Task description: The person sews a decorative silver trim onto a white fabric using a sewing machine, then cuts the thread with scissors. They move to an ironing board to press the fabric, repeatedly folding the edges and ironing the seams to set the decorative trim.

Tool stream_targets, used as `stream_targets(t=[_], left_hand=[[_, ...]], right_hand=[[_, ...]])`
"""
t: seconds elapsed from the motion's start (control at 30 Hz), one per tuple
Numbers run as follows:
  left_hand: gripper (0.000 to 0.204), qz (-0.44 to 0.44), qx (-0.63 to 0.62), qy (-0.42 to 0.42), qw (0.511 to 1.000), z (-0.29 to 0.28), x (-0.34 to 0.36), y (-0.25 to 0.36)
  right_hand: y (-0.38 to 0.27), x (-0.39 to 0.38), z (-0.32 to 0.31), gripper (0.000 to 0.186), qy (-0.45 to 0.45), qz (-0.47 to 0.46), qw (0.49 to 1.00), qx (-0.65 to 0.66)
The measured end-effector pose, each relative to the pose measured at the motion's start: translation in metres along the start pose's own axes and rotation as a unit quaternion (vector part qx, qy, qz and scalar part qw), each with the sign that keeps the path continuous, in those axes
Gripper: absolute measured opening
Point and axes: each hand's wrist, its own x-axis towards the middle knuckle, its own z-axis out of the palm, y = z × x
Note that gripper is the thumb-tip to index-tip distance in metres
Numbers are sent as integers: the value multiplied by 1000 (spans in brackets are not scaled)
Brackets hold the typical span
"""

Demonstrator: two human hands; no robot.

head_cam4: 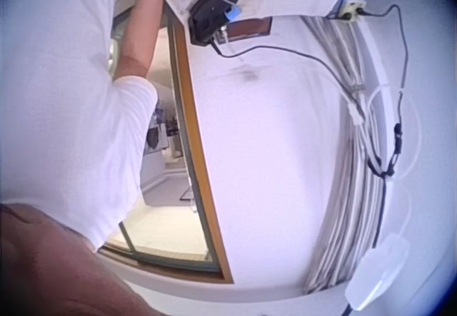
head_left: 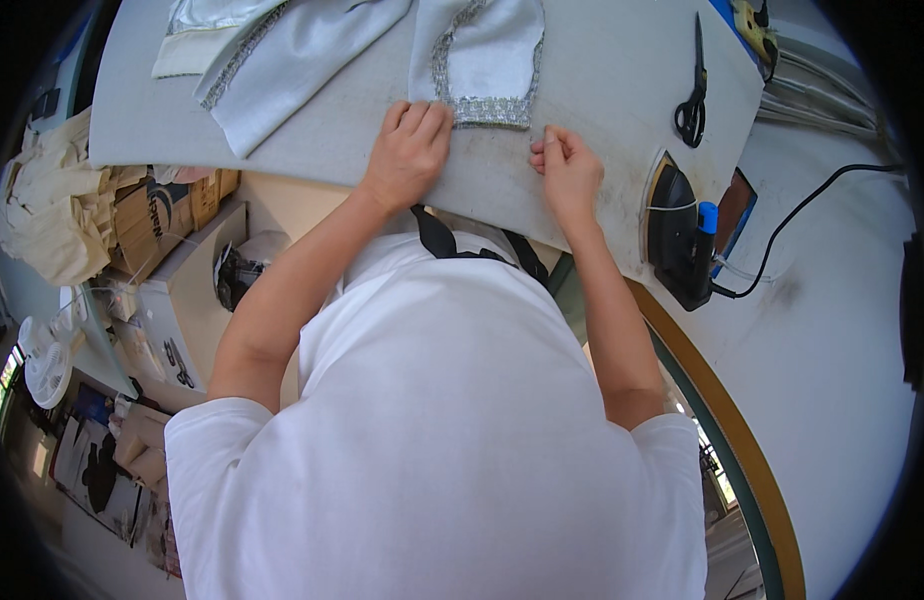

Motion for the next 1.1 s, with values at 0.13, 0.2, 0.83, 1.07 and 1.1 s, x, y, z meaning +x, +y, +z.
stream_targets(t=[0.13,0.2,0.83,1.07,1.1], left_hand=[[44,-39,0,-37,999,-5,4,14],[51,-47,-2,-70,996,-11,5,20],[52,-80,15,-127,989,-14,18,32],[45,-86,-7,-139,986,-13,22,26],[44,-90,-4,-138,986,-14,22,26]], right_hand=[[-4,11,5,28,-54,161,966,192],[-5,16,9,28,-67,175,967,175],[47,-9,-225,36,71,46,954,-288],[-18,5,-198,29,-169,104,975,-99],[-34,4,-181,32,-157,29,973,-169]])
